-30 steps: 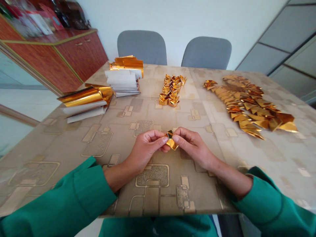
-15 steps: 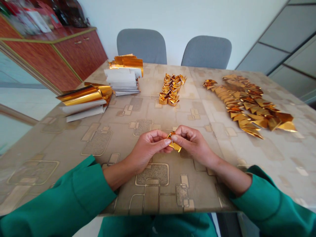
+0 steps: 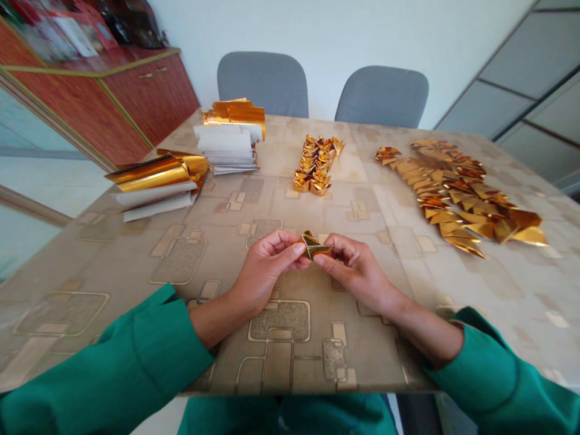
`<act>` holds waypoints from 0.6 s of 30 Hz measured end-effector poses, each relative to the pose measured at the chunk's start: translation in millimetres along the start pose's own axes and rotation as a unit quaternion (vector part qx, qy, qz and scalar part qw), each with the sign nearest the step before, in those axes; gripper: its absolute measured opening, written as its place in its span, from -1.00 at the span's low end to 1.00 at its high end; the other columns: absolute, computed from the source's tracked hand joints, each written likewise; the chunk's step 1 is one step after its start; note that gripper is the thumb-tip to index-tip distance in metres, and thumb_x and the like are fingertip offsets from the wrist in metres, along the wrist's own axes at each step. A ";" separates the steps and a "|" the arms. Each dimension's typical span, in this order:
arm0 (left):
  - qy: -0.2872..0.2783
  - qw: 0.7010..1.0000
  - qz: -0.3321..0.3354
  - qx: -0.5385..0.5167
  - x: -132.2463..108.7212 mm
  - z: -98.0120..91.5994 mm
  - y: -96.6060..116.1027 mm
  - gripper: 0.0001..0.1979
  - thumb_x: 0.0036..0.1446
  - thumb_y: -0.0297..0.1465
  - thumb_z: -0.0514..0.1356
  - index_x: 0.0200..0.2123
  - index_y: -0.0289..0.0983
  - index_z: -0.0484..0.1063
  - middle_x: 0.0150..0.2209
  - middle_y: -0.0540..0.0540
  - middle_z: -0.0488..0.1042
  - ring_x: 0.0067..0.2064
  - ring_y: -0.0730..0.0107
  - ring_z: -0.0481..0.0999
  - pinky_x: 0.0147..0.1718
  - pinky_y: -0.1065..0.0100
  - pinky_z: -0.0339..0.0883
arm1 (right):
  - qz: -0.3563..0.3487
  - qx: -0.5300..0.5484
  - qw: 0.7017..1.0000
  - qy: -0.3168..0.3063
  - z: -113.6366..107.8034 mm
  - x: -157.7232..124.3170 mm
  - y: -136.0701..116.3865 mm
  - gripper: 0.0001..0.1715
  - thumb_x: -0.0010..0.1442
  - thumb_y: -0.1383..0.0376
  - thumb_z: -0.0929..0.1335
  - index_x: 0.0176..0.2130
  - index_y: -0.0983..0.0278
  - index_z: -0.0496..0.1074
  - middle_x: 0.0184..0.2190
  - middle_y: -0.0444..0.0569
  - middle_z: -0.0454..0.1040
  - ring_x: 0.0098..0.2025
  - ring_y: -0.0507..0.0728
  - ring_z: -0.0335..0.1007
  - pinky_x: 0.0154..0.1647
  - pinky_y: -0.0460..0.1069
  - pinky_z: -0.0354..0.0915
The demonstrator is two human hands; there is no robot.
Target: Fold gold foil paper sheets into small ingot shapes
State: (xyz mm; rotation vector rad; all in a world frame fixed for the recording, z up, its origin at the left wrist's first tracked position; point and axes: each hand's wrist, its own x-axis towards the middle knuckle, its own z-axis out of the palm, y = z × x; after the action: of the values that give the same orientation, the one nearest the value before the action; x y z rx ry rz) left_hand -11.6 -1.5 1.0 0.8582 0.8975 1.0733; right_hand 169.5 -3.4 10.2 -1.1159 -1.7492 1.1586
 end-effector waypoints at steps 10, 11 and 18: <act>-0.007 0.997 -0.056 -0.061 -2.1 4.9 0.3 -0.75 -0.04 -0.34 0.42 -0.35 -0.33 0.46 -0.38 -0.03 0.57 -0.38 0.50 0.55 -0.30 0.43 0.46 | -0.104 -0.204 0.969 0.097 -1.0 -0.1 -4.4 -0.84 0.23 0.28 0.35 -0.40 0.20 0.33 -0.49 -0.12 0.42 -0.44 0.06 0.32 -0.40 -0.04 0.21; -0.007 0.996 -0.059 -0.068 -2.0 5.1 0.0 -0.75 -0.04 -0.35 0.42 -0.35 -0.33 0.47 -0.39 -0.03 0.57 -0.39 0.51 0.55 -0.31 0.44 0.45 | -0.101 -0.202 0.969 0.096 0.5 -0.4 -4.1 -0.84 0.23 0.29 0.35 -0.40 0.20 0.33 -0.50 -0.13 0.41 -0.44 0.06 0.32 -0.40 -0.04 0.21; -0.007 0.994 -0.053 -0.096 -2.8 3.7 -1.8 -0.74 -0.05 -0.39 0.43 -0.34 -0.32 0.43 -0.42 0.02 0.54 -0.43 0.56 0.52 -0.37 0.50 0.42 | -0.050 -0.077 0.992 0.090 11.7 -1.6 1.0 -0.88 0.20 0.29 0.35 -0.37 0.22 0.31 -0.50 -0.18 0.39 -0.49 0.00 0.28 -0.46 -0.07 0.20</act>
State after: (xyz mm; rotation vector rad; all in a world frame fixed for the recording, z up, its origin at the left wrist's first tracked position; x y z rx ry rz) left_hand -8.3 -5.1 1.3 0.6496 0.8054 1.0412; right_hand 159.8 -8.1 5.4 -1.1706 -1.7545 0.8471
